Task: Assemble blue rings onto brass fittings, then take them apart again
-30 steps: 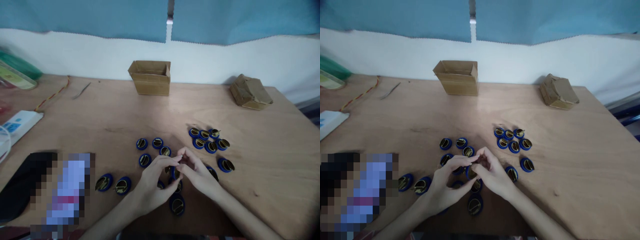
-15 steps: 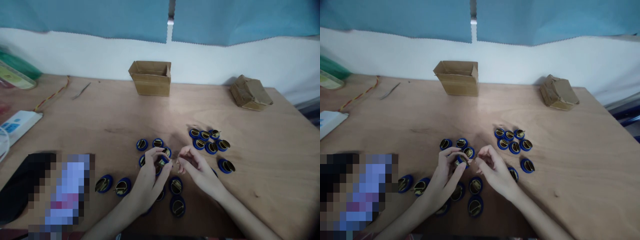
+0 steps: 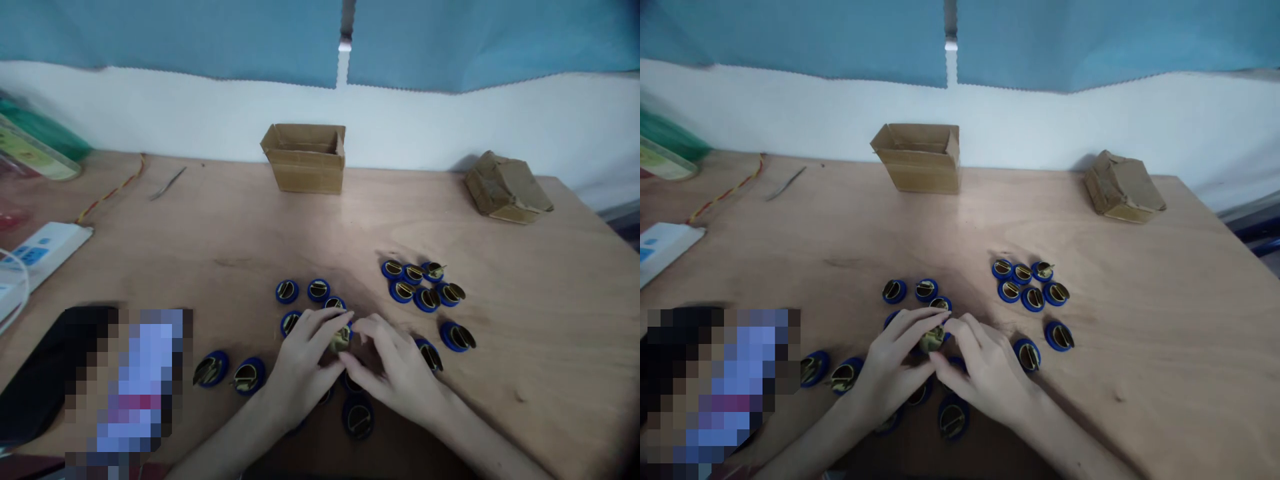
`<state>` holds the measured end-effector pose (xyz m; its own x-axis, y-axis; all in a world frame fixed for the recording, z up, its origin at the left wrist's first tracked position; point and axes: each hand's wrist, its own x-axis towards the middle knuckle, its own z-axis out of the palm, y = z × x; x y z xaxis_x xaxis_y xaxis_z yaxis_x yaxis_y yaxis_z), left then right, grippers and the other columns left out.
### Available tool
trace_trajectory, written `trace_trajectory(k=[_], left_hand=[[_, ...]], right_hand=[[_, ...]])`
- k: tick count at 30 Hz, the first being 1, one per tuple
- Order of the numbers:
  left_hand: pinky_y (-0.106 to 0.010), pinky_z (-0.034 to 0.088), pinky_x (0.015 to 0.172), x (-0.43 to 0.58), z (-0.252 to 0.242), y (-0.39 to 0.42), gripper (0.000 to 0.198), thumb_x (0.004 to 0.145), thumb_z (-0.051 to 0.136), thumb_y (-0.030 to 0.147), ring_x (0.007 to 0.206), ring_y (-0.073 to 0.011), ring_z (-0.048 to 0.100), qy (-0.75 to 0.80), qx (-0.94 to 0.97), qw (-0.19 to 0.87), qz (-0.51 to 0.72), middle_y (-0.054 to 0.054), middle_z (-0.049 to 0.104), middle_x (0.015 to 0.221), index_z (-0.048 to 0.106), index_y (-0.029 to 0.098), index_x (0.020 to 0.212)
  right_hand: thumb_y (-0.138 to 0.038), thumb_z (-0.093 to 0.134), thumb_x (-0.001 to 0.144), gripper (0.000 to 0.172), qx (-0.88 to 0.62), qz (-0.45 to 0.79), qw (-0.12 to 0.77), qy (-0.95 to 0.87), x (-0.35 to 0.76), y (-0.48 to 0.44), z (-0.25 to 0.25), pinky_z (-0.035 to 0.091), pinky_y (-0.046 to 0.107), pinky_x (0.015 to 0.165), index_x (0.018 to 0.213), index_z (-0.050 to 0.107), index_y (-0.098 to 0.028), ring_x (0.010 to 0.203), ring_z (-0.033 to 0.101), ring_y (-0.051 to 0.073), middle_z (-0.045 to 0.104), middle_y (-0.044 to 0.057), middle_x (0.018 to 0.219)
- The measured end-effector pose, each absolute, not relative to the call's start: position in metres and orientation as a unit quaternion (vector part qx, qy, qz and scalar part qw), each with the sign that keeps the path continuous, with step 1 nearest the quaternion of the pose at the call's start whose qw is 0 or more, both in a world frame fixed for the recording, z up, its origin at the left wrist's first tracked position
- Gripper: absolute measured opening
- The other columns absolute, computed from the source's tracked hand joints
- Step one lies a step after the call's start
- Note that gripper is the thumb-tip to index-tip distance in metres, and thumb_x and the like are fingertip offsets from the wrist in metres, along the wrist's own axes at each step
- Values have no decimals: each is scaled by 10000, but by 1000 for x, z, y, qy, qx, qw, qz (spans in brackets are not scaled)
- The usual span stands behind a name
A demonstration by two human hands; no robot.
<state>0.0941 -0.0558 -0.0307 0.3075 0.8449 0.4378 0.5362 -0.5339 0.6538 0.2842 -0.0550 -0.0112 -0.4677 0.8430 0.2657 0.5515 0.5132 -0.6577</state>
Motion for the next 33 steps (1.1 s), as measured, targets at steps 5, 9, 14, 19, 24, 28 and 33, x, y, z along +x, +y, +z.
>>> trace_trajectory(k=[5, 9, 14, 19, 24, 28, 33], left_hand=[[-395, 576, 954, 93, -35, -58, 611, 887, 547, 38, 1126, -252, 664, 406, 820, 193, 355, -138, 686, 1282, 440, 152, 1477], [-433, 581, 950, 95, -35, -56, 544, 920, 576, 91, 1124, -280, 682, 395, 834, 149, 354, -156, 704, 1265, 451, 126, 1448], [-446, 606, 911, 99, -33, -55, 467, 935, 579, 119, 1087, -290, 698, 395, 842, 132, 342, -160, 718, 1239, 474, 113, 1390], [-446, 586, 963, 99, -26, -53, 453, 943, 594, 125, 1137, -281, 659, 419, 833, 130, 338, -156, 689, 1274, 473, 138, 1379], [-424, 588, 927, 95, -21, -52, 338, 946, 580, 83, 1044, -263, 661, 398, 846, 121, 334, -112, 728, 1111, 538, 132, 1277], [-412, 594, 851, 95, -15, -53, 180, 971, 548, 86, 930, -241, 682, 363, 868, 140, 310, -82, 737, 1016, 596, 151, 1132], [-419, 602, 807, 99, -5, -70, 138, 1004, 503, 120, 857, -234, 706, 326, 890, 134, 289, -67, 748, 940, 621, 145, 1070]], right_hand=[[-426, 474, 1059, 262, -400, 126, 282, -863, 284, -53, -12, 515, 316, 578, 1115, 543, -180, 664, 654, 190, 671, 34, 816], [-281, 467, 1069, 184, -370, 39, 280, -885, 285, -52, -15, 494, 329, 563, 1056, 603, -158, 630, 639, 190, 701, 49, 795], [-99, 465, 1022, 200, -348, -1, 274, -897, 288, -51, -20, 495, 330, 597, 1000, 658, -144, 647, 646, 186, 718, 67, 797], [-175, 459, 1041, 232, -461, 9, 230, -857, 306, -36, -14, 487, 334, 620, 944, 668, -196, 654, 661, 201, 729, 71, 797], [-252, 415, 1062, 307, -514, 23, 186, -837, 324, -19, -17, 440, 349, 636, 882, 658, -201, 632, 628, 216, 712, 72, 757], [-256, 394, 1071, 333, -505, -1, 146, -850, 326, -16, -16, 442, 369, 706, 867, 650, -195, 692, 644, 233, 702, 72, 761], [-366, 432, 1060, 330, -557, -63, 167, -811, 337, -15, 4, 459, 404, 759, 907, 660, -183, 784, 665, 279, 706, 103, 826]])
